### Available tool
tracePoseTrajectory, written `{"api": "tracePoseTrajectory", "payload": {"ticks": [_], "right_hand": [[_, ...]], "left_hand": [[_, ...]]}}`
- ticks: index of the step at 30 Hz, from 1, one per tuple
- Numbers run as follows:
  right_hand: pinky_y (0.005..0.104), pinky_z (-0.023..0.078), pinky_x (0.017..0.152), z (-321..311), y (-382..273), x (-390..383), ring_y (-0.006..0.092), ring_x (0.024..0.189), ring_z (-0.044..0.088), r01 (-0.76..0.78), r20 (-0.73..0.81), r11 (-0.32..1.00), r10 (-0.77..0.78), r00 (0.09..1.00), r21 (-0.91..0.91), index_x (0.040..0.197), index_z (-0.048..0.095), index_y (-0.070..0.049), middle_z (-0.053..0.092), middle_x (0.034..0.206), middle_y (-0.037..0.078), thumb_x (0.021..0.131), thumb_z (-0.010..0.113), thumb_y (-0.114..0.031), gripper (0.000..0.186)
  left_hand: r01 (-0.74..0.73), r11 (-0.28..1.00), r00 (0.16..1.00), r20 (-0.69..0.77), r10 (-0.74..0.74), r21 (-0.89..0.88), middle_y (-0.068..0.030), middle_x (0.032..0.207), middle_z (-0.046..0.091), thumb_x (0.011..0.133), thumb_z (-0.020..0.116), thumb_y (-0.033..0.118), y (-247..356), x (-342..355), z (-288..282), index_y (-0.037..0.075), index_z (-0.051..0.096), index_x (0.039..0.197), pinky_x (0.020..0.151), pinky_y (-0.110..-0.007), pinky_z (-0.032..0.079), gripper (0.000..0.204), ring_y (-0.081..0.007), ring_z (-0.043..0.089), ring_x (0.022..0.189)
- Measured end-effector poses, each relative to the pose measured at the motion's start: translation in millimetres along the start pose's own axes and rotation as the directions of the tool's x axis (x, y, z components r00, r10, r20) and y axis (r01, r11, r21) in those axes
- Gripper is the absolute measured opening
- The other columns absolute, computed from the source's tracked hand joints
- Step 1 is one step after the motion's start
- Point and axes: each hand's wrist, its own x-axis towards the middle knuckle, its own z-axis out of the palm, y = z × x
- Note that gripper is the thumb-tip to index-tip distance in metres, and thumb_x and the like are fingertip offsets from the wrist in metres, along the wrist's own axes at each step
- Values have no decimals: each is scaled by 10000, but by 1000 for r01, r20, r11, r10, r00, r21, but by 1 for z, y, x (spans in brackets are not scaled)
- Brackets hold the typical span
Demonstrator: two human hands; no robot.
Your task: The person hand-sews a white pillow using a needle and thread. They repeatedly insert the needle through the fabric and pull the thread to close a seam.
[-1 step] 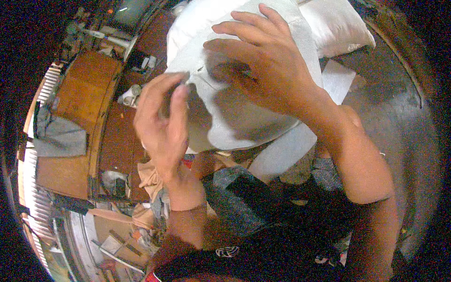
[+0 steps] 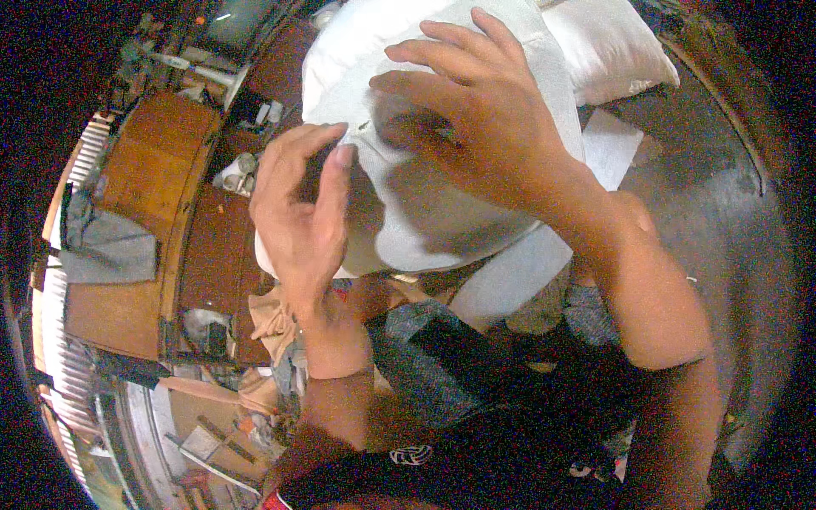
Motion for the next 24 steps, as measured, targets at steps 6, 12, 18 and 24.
{"api": "tracePoseTrajectory", "payload": {"ticks": [6, 12, 18, 24], "right_hand": [[597, 257, 1220, 9, -1, -6, 310, 1393, 520, -54, -37, 999, 54, 998, 9, 1220, 739, -189, 642, 1387, 18, 881, 789, -242, 347], [612, 247, 1213, 9, 0, -8, 298, 1378, 527, -52, -30, 997, 54, 998, 49, 1211, 739, -189, 643, 1343, 24, 872, 788, -184, 342], [616, 252, 1211, 14, 0, -10, 309, 1365, 548, -51, -88, 998, 53, 995, 23, 1131, 747, -158, 660, 1331, 29, 865, 788, -154, 270], [607, 306, 1191, 26, -8, -9, 290, 1335, 582, 61, -161, 991, -41, 986, 118, 1041, 764, -149, 698, 1290, 37, 861, 796, -154, 184]], "left_hand": [[-26, 999, 999, -22, 26, 27, -124, 974, 715, 871, 784, 52, -11, -1, 13, 39, 774, 1003, 817, -373, 518, 133, -282, 651, 912], [124, 992, 992, 40, -123, -28, -105, 1004, 737, 897, 782, 69, -8, -3, 6, 27, 769, 991, 942, -344, 513, 104, -235, 678, 996], [81, 995, 997, -10, -81, -55, -85, 1005, 722, 900, 773, 59, -17, -1, 13, 29, 752, 980, 947, -338, 508, 89, -220, 670, 992], [27, 999, 997, -68, -28, -20, -88, 1004, 709, 873, 778, 44, -22, -3, 15, 44, 751, 968, 925, -349, 497, 99, -237, 654, 988]]}}
